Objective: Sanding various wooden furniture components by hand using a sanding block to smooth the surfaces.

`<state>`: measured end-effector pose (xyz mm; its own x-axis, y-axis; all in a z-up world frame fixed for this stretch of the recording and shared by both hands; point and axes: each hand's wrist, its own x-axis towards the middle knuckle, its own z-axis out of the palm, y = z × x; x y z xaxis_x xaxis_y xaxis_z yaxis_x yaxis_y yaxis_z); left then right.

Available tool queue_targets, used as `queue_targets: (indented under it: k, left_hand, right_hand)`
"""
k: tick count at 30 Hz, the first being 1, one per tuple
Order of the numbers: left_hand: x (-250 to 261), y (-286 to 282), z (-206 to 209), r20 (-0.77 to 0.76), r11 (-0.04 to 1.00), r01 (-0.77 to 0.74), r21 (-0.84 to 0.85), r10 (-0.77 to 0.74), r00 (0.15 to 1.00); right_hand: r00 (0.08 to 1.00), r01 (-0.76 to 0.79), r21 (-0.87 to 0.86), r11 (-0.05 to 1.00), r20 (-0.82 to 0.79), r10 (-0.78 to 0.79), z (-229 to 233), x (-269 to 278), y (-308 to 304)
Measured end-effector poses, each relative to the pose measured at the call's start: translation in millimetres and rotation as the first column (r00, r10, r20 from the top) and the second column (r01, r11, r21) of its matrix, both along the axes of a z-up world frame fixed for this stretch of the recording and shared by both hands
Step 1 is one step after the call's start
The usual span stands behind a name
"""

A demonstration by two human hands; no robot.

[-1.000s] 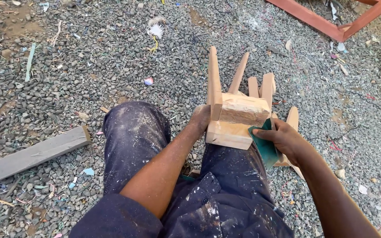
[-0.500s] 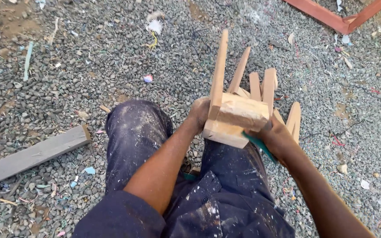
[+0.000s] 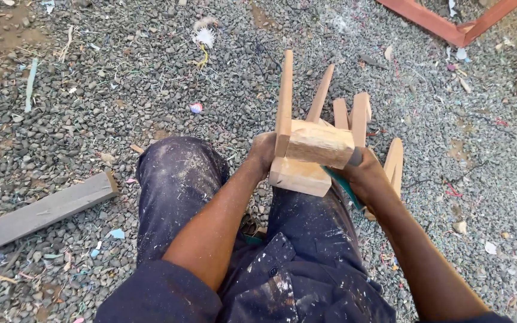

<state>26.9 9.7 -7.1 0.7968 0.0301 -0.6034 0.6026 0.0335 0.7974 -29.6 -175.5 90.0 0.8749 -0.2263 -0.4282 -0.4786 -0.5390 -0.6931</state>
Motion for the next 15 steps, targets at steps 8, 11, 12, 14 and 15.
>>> queue_targets:
  k: [8, 11, 12, 14, 15]
  left_hand:
    - [5, -1, -2, -0.007, 1.000, 0.010, -0.010, -0.010, 1.000]
    - [7, -2, -3, -0.019, 1.000, 0.019, -0.016, -0.019, 1.000]
    - [12, -1, -2, -0.017, 1.000, 0.011, -0.005, -0.011, 1.000]
    - [12, -2, -2, -0.025, 1.000, -0.001, 0.008, 0.001, 1.000]
    - [7, -2, -4, -0.043, 1.000, -0.012, 0.022, 0.012, 0.999]
  right_hand:
    - [0.997, -0.051, -0.006, 0.999, 0.065, 0.052, -28, 11, -32]
    - [1.000, -0.023, 0.045, 0.999, 0.018, 0.022, 9, -17, -4]
    - [0.999, -0.005, 0.054, 0.999, -0.042, 0.007, 35, -31, 17]
    - [0.999, -0.031, -0.081, 0.996, -0.011, 0.031, 12, -10, -6]
    - [0.998, -0.055, -0.213, 0.975, 0.006, 0.058, 0, -3, -18]
